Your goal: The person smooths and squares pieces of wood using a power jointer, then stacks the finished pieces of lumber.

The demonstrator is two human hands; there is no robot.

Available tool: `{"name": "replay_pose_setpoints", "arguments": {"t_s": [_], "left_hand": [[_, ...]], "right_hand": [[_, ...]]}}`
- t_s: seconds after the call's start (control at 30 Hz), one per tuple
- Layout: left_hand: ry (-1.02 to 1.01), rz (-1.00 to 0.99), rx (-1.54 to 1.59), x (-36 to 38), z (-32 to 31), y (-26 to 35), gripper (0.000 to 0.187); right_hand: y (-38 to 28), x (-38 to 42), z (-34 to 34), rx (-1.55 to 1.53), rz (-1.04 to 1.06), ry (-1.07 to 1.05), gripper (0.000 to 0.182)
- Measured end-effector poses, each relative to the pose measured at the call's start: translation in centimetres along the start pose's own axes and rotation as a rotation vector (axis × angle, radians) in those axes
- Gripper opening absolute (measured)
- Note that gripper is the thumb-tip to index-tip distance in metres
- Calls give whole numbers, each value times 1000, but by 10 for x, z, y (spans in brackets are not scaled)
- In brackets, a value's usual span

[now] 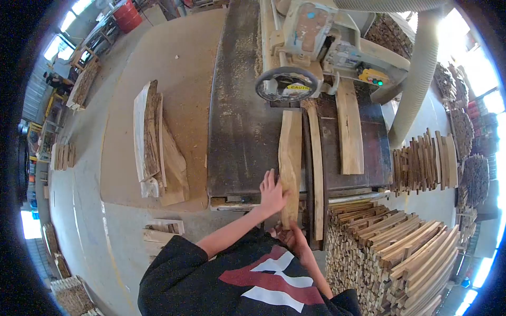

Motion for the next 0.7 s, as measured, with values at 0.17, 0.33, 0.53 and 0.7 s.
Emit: {"name": "replay_pose_setpoints", "arguments": {"t_s": [0.17, 0.33, 0.53, 0.7], "left_hand": [[250, 153, 11, -13, -35, 42, 69], [326, 380, 93, -61, -12, 44, 71], [264, 273, 205, -159, 8, 12, 72], [316, 276, 294, -229, 16, 1, 75]], "right_hand": [[0, -29, 32, -364, 154, 82, 41], [-27, -58, 15, -300, 286, 100, 20], [-126, -103, -14, -65, 263, 342, 39], [-196, -142, -14, 326, 164, 651, 36]]}}
Point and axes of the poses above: each hand's wrist, its own x-axis away from the middle knuckle, its own z-axis out of the back of the hand, y = z × x, the point moved 7 cm from there along -x, towards the middle knuckle, and after that the axes turned 15 degrees about x, right-handed, at the moved point
